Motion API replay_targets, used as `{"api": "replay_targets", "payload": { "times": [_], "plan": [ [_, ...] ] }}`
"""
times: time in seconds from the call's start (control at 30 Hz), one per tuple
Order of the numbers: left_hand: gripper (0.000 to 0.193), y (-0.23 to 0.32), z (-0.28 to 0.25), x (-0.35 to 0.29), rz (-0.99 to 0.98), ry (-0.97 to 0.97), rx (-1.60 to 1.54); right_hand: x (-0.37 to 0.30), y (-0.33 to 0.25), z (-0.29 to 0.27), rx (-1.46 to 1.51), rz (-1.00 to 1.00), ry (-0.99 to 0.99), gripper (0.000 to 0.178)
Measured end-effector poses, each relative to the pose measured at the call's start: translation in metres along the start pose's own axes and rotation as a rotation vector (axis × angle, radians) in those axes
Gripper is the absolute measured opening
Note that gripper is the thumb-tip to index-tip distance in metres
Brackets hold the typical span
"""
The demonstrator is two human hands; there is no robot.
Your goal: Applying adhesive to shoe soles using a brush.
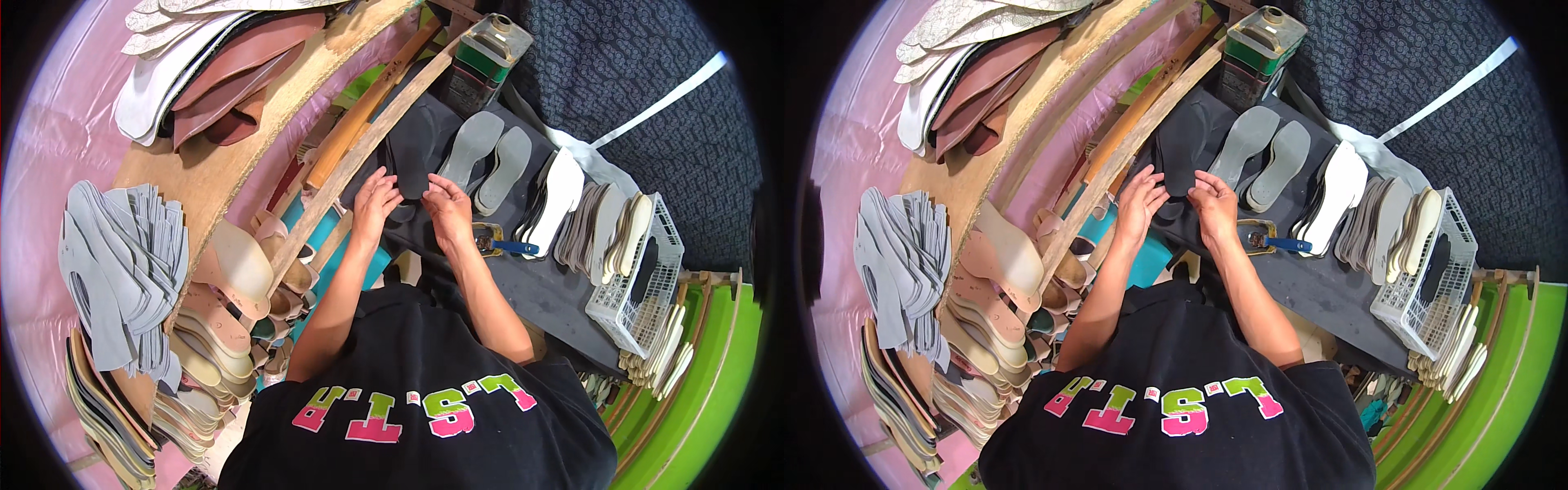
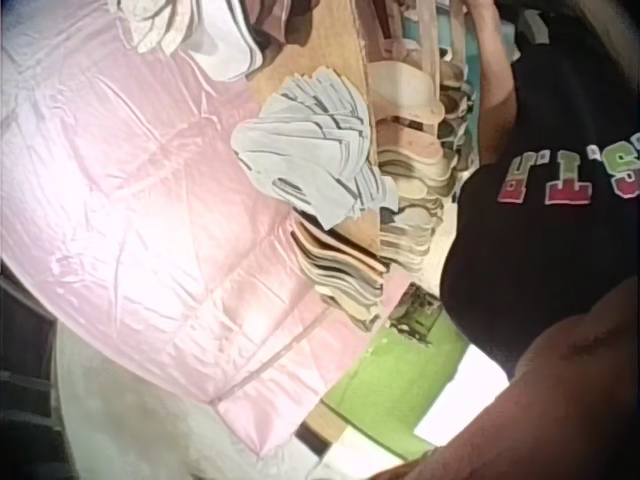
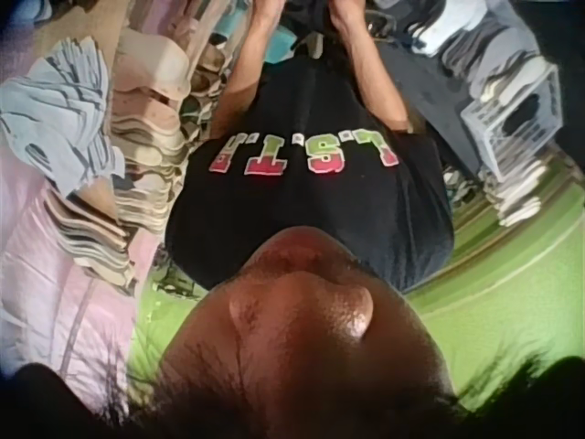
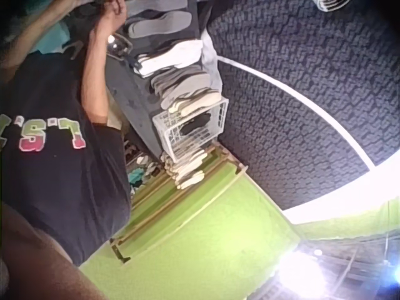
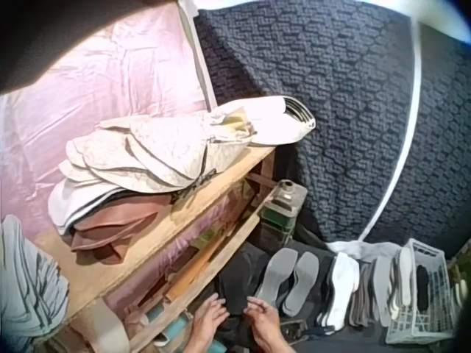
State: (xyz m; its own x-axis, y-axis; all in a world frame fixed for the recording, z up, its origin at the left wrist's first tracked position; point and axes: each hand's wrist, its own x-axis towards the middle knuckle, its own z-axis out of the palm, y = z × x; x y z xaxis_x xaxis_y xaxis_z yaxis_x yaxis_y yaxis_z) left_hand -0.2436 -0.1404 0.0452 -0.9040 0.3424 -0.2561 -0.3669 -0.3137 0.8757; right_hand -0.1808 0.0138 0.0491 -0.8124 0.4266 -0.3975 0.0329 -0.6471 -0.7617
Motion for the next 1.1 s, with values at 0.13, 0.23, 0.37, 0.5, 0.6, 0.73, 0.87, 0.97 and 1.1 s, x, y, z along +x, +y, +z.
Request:
{"api": "replay_targets", "payload": {
  "times": [0.13,0.23,0.37,0.5,0.6,0.73,0.87,0.97,1.1],
  "plan": [
    [0.066,-0.001,0.002,0.006,-0.184,-0.114,-0.213,-0.008,-0.016,-0.012,-0.181,-0.042,-0.03,0.042],
    [0.077,-0.002,0.019,0.007,-0.21,-0.111,-0.264,-0.028,-0.035,-0.024,-0.239,-0.081,-0.038,0.042],
    [0.058,-0.004,0.041,0.001,-0.206,-0.06,-0.491,-0.07,-0.069,-0.051,-0.39,-0.163,0.019,0.04],
    [0.055,-0.014,0.055,0.001,-0.205,-0.144,-0.574,-0.107,-0.103,-0.092,-0.458,-0.216,0.082,0.039],
    [0.061,-0.013,0.08,-0.006,-0.161,-0.34,-0.568,-0.139,-0.138,-0.121,-0.33,-0.246,0.172,0.043],
    [0.061,0.001,0.156,-0.051,-0.141,-0.393,-0.362,-0.165,-0.165,-0.193,-0.095,-0.304,0.273,0.041],
    [0.058,-0.021,0.21,-0.107,-0.216,-0.505,-0.283,-0.19,-0.177,-0.26,0.111,-0.295,0.301,0.04],
    [0.05,-0.046,0.237,-0.146,-0.224,-0.52,-0.175,-0.206,-0.175,-0.307,0.152,-0.279,0.325,0.04],
    [0.036,-0.1,0.231,-0.182,-0.325,-0.405,0.014,-0.218,-0.15,-0.362,0.153,-0.237,0.398,0.039]
  ]
}}
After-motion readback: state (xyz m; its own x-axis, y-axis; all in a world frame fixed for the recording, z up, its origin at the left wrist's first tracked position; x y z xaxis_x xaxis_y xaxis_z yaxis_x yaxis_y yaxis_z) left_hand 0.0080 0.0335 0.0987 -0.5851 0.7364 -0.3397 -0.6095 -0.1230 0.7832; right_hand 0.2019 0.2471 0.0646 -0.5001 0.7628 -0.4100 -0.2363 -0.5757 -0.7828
